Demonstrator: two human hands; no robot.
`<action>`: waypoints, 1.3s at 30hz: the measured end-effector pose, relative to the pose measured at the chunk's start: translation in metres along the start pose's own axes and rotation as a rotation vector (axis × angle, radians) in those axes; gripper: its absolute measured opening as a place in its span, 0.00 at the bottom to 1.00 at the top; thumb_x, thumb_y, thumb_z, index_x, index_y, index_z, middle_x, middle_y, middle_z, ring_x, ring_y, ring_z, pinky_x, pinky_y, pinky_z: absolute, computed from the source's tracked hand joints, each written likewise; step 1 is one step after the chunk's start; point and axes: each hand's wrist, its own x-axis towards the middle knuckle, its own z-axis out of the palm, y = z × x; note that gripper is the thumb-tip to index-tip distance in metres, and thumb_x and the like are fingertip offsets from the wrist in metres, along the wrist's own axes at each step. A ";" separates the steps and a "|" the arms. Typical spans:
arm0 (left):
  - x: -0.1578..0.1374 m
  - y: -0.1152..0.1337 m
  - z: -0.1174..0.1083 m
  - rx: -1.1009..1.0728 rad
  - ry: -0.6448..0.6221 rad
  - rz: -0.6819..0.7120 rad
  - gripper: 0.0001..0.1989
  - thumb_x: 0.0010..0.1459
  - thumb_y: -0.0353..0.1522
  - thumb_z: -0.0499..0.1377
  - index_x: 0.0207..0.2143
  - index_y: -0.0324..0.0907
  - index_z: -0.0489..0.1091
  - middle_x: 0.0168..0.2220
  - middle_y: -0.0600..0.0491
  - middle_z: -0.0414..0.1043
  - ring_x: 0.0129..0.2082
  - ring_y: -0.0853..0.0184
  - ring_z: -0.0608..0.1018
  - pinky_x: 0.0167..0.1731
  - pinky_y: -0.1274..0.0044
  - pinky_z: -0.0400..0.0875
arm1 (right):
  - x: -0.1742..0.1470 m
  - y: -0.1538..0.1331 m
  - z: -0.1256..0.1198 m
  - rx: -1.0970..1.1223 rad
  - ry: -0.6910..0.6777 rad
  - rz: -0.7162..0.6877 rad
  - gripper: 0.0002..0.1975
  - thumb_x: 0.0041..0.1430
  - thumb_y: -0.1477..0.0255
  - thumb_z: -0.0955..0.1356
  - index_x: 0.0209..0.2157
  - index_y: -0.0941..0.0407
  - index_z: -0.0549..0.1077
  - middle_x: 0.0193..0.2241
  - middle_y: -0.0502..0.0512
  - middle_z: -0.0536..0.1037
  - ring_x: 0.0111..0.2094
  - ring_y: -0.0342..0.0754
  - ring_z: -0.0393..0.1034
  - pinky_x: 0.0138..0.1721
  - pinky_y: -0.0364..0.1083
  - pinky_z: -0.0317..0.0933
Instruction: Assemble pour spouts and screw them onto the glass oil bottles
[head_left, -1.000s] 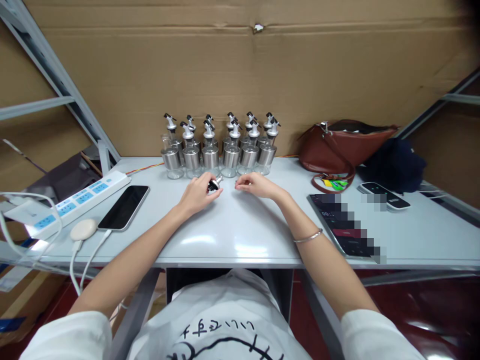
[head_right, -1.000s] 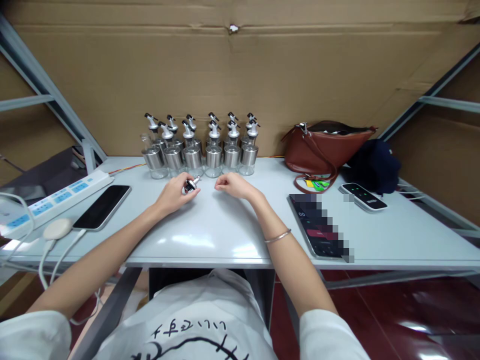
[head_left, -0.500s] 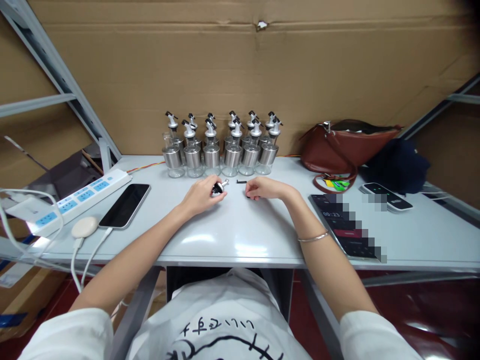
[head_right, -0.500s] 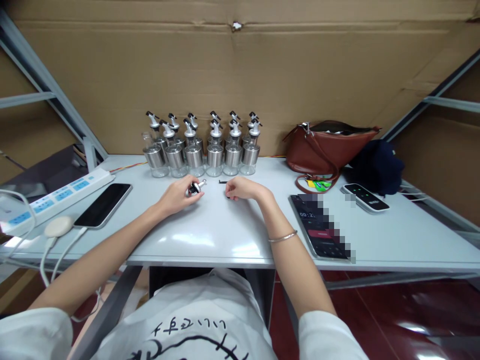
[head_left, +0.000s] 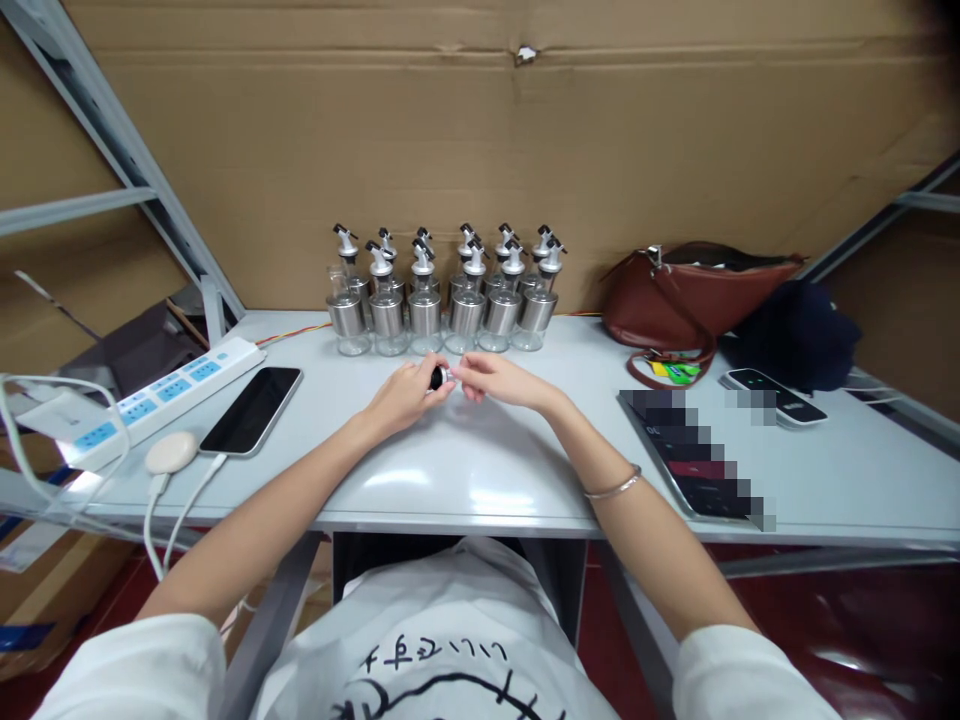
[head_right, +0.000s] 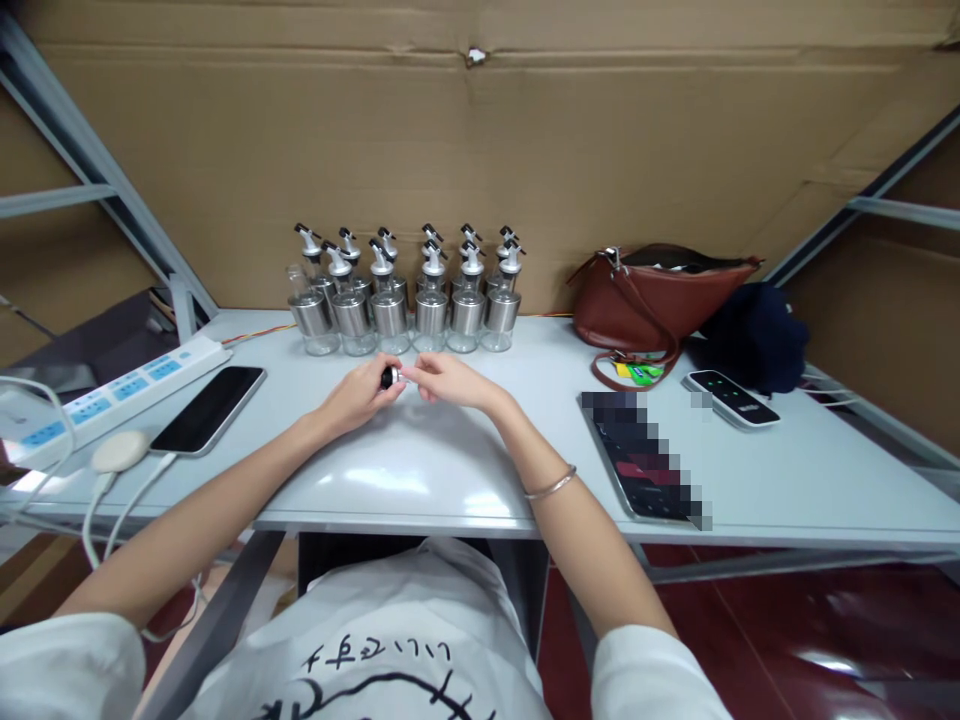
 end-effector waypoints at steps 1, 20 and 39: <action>0.000 -0.001 0.001 0.007 0.013 0.002 0.14 0.63 0.40 0.50 0.44 0.41 0.63 0.33 0.51 0.72 0.33 0.62 0.74 0.36 0.74 0.66 | 0.001 -0.001 0.004 0.042 -0.020 0.002 0.22 0.56 0.50 0.64 0.27 0.56 0.63 0.21 0.48 0.70 0.23 0.41 0.64 0.28 0.42 0.59; 0.012 -0.014 -0.016 0.105 0.201 -0.025 0.28 0.65 0.41 0.37 0.15 0.43 0.59 0.18 0.52 0.67 0.19 0.68 0.61 0.38 0.69 0.57 | 0.007 -0.009 0.044 0.232 0.111 -0.106 0.19 0.55 0.54 0.64 0.26 0.57 0.65 0.17 0.45 0.60 0.21 0.41 0.53 0.27 0.42 0.48; 0.021 -0.021 -0.020 -0.253 -0.057 -0.215 0.29 0.63 0.46 0.33 0.13 0.44 0.50 0.12 0.57 0.53 0.15 0.72 0.57 0.20 0.78 0.56 | 0.010 -0.005 0.027 -1.274 0.468 -0.674 0.16 0.69 0.70 0.57 0.36 0.59 0.72 0.25 0.55 0.75 0.30 0.48 0.61 0.33 0.48 0.44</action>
